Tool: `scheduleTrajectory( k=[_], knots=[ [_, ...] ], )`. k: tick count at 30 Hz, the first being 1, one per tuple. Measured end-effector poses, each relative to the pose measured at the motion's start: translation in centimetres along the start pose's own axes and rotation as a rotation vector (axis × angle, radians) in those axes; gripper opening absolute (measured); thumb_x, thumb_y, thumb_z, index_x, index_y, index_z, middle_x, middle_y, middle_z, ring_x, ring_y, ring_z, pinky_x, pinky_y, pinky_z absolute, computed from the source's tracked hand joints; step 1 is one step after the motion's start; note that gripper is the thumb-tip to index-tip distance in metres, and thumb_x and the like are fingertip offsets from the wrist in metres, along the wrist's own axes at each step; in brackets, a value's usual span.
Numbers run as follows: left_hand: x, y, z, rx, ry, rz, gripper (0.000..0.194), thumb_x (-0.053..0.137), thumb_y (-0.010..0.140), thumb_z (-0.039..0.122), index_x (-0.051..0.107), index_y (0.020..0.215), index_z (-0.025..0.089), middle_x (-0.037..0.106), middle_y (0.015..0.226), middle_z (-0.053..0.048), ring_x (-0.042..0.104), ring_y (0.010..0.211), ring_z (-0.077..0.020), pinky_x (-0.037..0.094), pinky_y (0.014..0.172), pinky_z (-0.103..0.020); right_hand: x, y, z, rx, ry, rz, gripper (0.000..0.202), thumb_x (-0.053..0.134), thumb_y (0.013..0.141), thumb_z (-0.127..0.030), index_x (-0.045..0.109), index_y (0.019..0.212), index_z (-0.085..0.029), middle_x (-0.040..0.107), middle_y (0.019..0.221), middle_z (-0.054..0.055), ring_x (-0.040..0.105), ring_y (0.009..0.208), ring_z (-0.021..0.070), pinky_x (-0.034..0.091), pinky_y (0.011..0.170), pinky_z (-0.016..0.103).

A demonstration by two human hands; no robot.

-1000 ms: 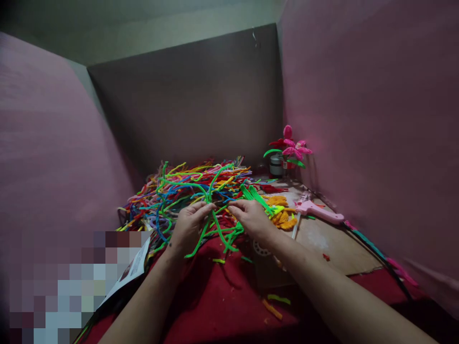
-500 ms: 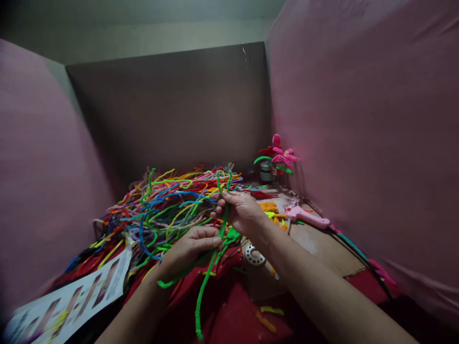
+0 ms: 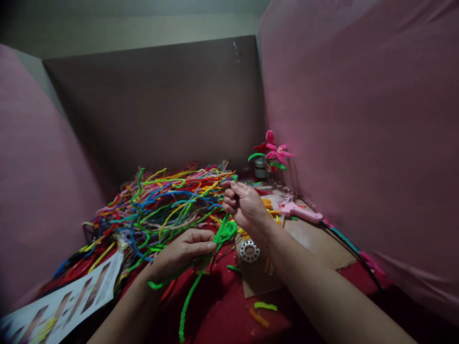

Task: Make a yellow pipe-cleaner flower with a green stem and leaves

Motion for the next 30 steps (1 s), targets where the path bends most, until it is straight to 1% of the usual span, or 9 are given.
scheduleTrajectory(
  k=[3, 5, 7, 9, 12, 16, 21, 24, 30],
  knots=[
    [0.9, 0.2, 0.1, 0.025, -0.094, -0.03, 0.021, 0.056, 0.076, 0.031, 0.055, 0.067, 0.012, 0.057, 0.064, -0.004, 0.053, 0.056, -0.0105, 0.042, 0.058, -0.024, -0.5, 0.1, -0.8, -0.05, 0.022, 0.097, 0.021, 0.038, 0.087, -0.018, 0.05, 0.07, -0.014, 0.021, 0.042, -0.01, 0.015, 0.034, 0.0044, 0.014, 0.032, 0.015],
    [1.5, 0.4, -0.3, -0.03, -0.253, -0.03, 0.018, 0.056, 0.077, 0.032, 0.051, 0.072, 0.015, 0.052, 0.059, 0.001, 0.044, 0.043, -0.0066, 0.04, 0.047, -0.022, -0.7, 0.2, -1.6, -0.081, 0.051, 0.145, 0.025, 0.035, 0.089, -0.016, 0.049, 0.068, -0.014, 0.016, 0.04, -0.011, 0.011, 0.033, 0.0046, 0.013, 0.031, 0.015],
    [1.9, 0.6, -0.8, -0.064, -0.381, 0.001, 0.018, 0.056, 0.077, 0.032, 0.048, 0.073, 0.017, 0.039, 0.049, 0.007, 0.024, 0.034, -0.0023, 0.026, 0.034, -0.016, -1.1, 0.5, -2.4, -0.1, 0.096, 0.186, 0.026, 0.033, 0.09, -0.016, 0.048, 0.068, -0.014, 0.013, 0.04, -0.011, 0.01, 0.033, 0.0045, 0.013, 0.031, 0.015],
    [2.0, 0.9, -0.9, -0.035, -0.428, 0.042, 0.019, 0.056, 0.077, 0.032, 0.047, 0.071, 0.017, 0.028, 0.044, 0.01, 0.013, 0.034, -0.0017, 0.017, 0.032, -0.014, -1.6, 0.8, -3.1, -0.101, 0.136, 0.224, 0.026, 0.033, 0.09, -0.016, 0.047, 0.068, -0.014, 0.011, 0.04, -0.012, 0.01, 0.032, 0.0045, 0.013, 0.031, 0.016],
    [2.1, 1.2, -0.9, 0.024, -0.459, 0.09, 0.022, 0.056, 0.076, 0.035, 0.048, 0.068, 0.016, 0.021, 0.04, 0.011, 0.011, 0.034, -0.002, 0.017, 0.032, -0.015, -2.4, 1.3, -4.1, -0.086, 0.152, 0.281, 0.028, 0.03, 0.091, -0.015, 0.043, 0.066, -0.016, 0.009, 0.04, -0.012, 0.01, 0.031, 0.0049, 0.014, 0.03, 0.016],
    [2.6, 1.0, -0.8, 0.002, -0.524, 0.144, 0.02, 0.058, 0.074, 0.033, 0.05, 0.07, 0.016, 0.024, 0.04, 0.011, 0.012, 0.033, -0.0021, 0.019, 0.03, -0.014, -3.6, 2.3, -5.4, -0.119, 0.133, 0.334, 0.03, 0.026, 0.091, -0.013, 0.037, 0.063, -0.018, 0.005, 0.041, -0.011, 0.01, 0.032, 0.0056, 0.015, 0.03, 0.015],
    [3.2, 0.8, -0.5, 0.025, -0.607, 0.21, 0.014, 0.057, 0.074, 0.029, 0.052, 0.071, 0.016, 0.027, 0.039, 0.011, 0.014, 0.03, -0.0025, 0.02, 0.027, -0.014, -5.0, 3.8, -5.7, -0.177, 0.103, 0.357, 0.027, 0.031, 0.087, -0.012, 0.033, 0.061, -0.019, 0.002, 0.042, -0.011, 0.009, 0.032, 0.0053, 0.015, 0.03, 0.014],
    [3.2, 1.0, -0.9, 0.029, -0.639, 0.205, 0.013, 0.056, 0.075, 0.027, 0.052, 0.071, 0.015, 0.026, 0.039, 0.011, 0.013, 0.03, -0.0027, 0.018, 0.026, -0.014, -5.7, 4.3, -5.7, -0.197, 0.079, 0.353, 0.027, 0.035, 0.085, -0.012, 0.032, 0.06, -0.019, 0.003, 0.042, -0.012, 0.009, 0.031, 0.0049, 0.015, 0.03, 0.014],
    [2.1, 1.0, -1.1, 0.019, -0.562, 0.2, 0.012, 0.054, 0.076, 0.026, 0.052, 0.07, 0.015, 0.03, 0.041, 0.009, 0.015, 0.031, -0.0027, 0.017, 0.027, -0.014, -6.4, 4.4, -6.8, -0.25, 0.015, 0.285, 0.028, 0.035, 0.087, -0.015, 0.032, 0.059, -0.019, 0.001, 0.042, -0.012, 0.008, 0.03, 0.0046, 0.016, 0.03, 0.014]
  ],
)
Point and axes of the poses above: each hand's wrist, its own y-axis towards the middle knuckle, its own x-axis out of the palm, z = x × y, the point moved 7 cm from there along y, towards the middle knuckle
